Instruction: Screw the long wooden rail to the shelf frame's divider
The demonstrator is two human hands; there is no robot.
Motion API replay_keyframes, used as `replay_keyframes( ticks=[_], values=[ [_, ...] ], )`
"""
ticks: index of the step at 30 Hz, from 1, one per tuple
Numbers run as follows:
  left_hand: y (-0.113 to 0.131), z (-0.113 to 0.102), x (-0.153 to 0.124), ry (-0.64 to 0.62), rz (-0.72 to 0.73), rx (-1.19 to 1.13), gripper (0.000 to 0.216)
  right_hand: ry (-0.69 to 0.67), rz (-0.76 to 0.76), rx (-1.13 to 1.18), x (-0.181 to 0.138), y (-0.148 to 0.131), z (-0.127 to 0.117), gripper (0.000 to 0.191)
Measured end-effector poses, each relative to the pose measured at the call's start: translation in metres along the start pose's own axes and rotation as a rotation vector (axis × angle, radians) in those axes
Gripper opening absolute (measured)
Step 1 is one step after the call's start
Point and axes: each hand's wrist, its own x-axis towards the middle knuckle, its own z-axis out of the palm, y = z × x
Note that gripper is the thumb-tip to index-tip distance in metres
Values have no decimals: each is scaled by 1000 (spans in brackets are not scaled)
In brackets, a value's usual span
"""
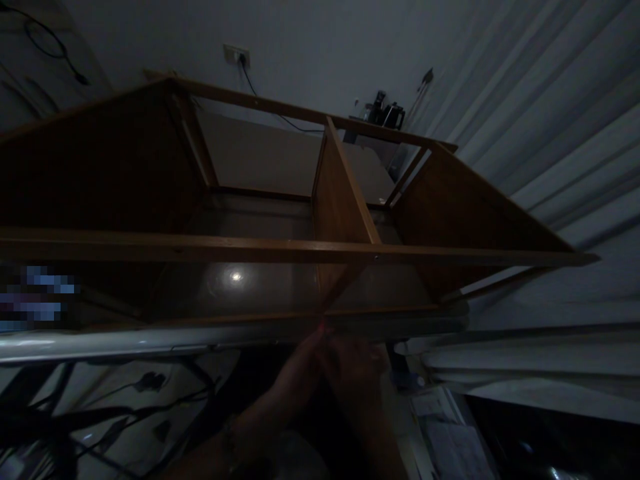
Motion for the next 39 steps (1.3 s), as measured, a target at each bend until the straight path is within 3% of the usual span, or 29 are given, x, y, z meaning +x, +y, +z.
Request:
replay_keyframes(
  ticks=[7, 13, 20, 24, 30, 39],
  values=[
    [3, 4, -6, -27, -18, -1, 10, 4, -172, -49, 0, 9, 2, 18],
    [3, 2, -3, -61, -37, 4, 10, 79, -261, -3, -6, 15, 11, 23],
    [4, 2, -1, 68, -104, -49, 12, 148, -240, 235, -13, 16, 30, 19],
    [5, 2, -1, 54, -130, -92, 20, 278, -209, 343, -16, 13, 45, 19],
    [7, 7, -3, 35, -148, -77, 14, 382, -176, 389, -18, 9, 60, 15],
    [2, -1, 3, 60, -111, -84, 16, 388, -70, 421, -21, 2, 67, 11]
  ],
)
